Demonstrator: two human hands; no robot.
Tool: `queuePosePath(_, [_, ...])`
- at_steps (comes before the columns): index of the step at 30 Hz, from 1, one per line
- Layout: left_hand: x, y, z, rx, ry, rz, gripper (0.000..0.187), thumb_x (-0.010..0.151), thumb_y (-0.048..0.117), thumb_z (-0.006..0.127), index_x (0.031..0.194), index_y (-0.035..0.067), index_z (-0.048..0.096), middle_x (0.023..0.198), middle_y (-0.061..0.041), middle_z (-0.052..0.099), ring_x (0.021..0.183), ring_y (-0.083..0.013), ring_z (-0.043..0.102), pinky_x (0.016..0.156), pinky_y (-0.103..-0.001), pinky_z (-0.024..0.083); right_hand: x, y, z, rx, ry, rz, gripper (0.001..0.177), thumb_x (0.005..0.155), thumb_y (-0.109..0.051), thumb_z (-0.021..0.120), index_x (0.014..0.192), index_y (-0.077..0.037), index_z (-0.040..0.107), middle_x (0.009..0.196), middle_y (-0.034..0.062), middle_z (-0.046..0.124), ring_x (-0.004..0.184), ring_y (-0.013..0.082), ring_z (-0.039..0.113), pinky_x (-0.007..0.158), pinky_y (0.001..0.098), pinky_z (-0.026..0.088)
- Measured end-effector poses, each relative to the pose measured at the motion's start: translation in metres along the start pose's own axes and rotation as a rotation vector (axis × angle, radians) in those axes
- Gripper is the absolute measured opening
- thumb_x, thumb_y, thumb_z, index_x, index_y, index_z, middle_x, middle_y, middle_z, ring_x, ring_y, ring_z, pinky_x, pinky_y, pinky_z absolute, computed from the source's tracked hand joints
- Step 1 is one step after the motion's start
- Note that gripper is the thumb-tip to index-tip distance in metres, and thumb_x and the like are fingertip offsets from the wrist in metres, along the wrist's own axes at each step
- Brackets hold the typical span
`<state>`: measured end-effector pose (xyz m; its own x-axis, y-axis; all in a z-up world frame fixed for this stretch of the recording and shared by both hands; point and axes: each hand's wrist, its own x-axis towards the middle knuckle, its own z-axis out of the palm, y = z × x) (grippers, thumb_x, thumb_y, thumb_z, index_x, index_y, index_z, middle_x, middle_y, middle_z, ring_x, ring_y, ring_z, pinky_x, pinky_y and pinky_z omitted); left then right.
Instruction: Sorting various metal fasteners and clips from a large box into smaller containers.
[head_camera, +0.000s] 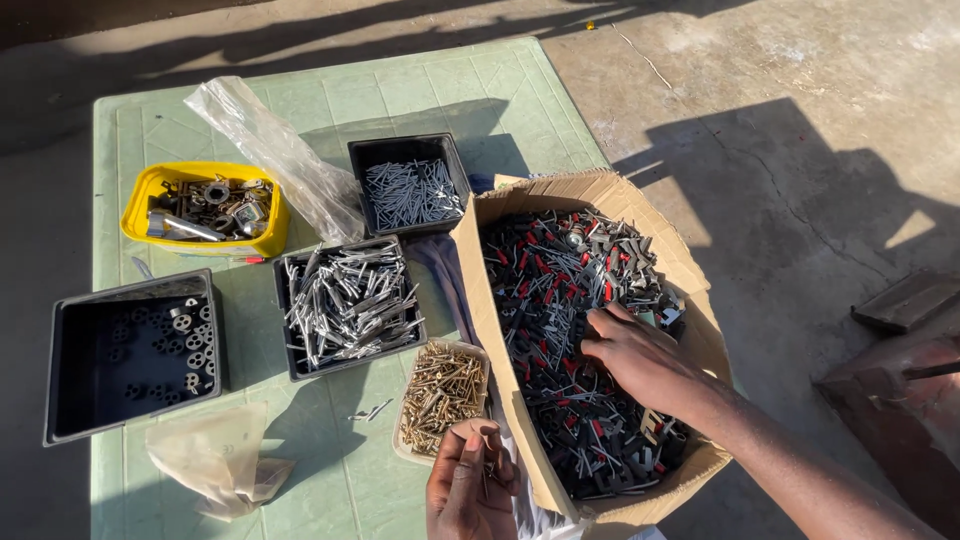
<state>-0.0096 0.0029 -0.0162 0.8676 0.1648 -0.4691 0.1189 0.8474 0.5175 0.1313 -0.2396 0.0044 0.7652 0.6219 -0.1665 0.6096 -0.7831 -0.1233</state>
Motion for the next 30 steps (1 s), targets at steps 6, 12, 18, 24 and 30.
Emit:
queuePosePath(6, [-0.002, -0.004, 0.009, 0.104, -0.189, 0.081, 0.021, 0.098, 0.013, 0.061, 0.102, -0.008, 0.064, 0.068, -0.008, 0.05, 0.048, -0.0141, 0.044, 0.038, -0.028, 0.03, -0.001, -0.002, -0.007, 0.042, 0.08, 0.032, 0.01, 0.09, 0.0, 0.058, 0.089, -0.01, 0.06, 0.102, 0.0058, 0.047, 0.098, 0.0259, 0.044, 0.07, 0.0422, 0.04])
queuePosePath(12, [-0.016, 0.013, 0.038, 0.598, -0.222, 0.145, 0.022, 0.093, 0.025, 0.074, 0.098, 0.004, 0.074, 0.062, 0.004, 0.043, 0.052, -0.0056, 0.034, 0.048, -0.023, 0.023, -0.024, -0.023, -0.022, 0.997, 0.155, 0.186, 0.019, 0.1, -0.015, 0.054, 0.115, -0.013, 0.066, 0.114, 0.0039, 0.065, 0.097, 0.019, 0.069, 0.088, 0.0356, 0.059])
queuePosePath(18, [-0.027, 0.015, 0.058, 1.057, -0.391, 0.216, 0.041, 0.088, 0.054, 0.073, 0.101, 0.016, 0.074, 0.059, 0.007, 0.048, 0.053, -0.0053, 0.042, 0.049, -0.027, 0.032, -0.058, -0.076, -0.055, 0.882, 0.382, -0.021, 0.012, 0.09, -0.004, 0.06, 0.089, -0.01, 0.07, 0.083, 0.0021, 0.061, 0.09, 0.0174, 0.06, 0.076, 0.0323, 0.048])
queuePosePath(24, [-0.029, 0.007, 0.052, 1.102, -0.445, 0.342, 0.033, 0.095, 0.049, 0.067, 0.083, 0.018, 0.072, 0.069, 0.004, 0.067, 0.054, -0.0096, 0.062, 0.049, -0.029, 0.046, -0.079, -0.093, -0.06, 0.95, 0.375, -0.026, 0.019, 0.091, -0.025, 0.076, 0.081, -0.01, 0.07, 0.073, -0.0001, 0.06, 0.081, 0.019, 0.057, 0.068, 0.0331, 0.046])
queuePosePath(30, [-0.029, -0.001, 0.045, 1.051, -0.364, 0.418, 0.025, 0.091, 0.036, 0.075, 0.076, 0.016, 0.07, 0.068, 0.002, 0.064, 0.055, -0.013, 0.065, 0.052, -0.029, 0.048, -0.09, -0.086, -0.057, 1.092, 0.311, 0.056, 0.03, 0.097, -0.033, 0.067, 0.078, -0.01, 0.074, 0.069, -0.0015, 0.065, 0.07, 0.0158, 0.056, 0.083, 0.0337, 0.045])
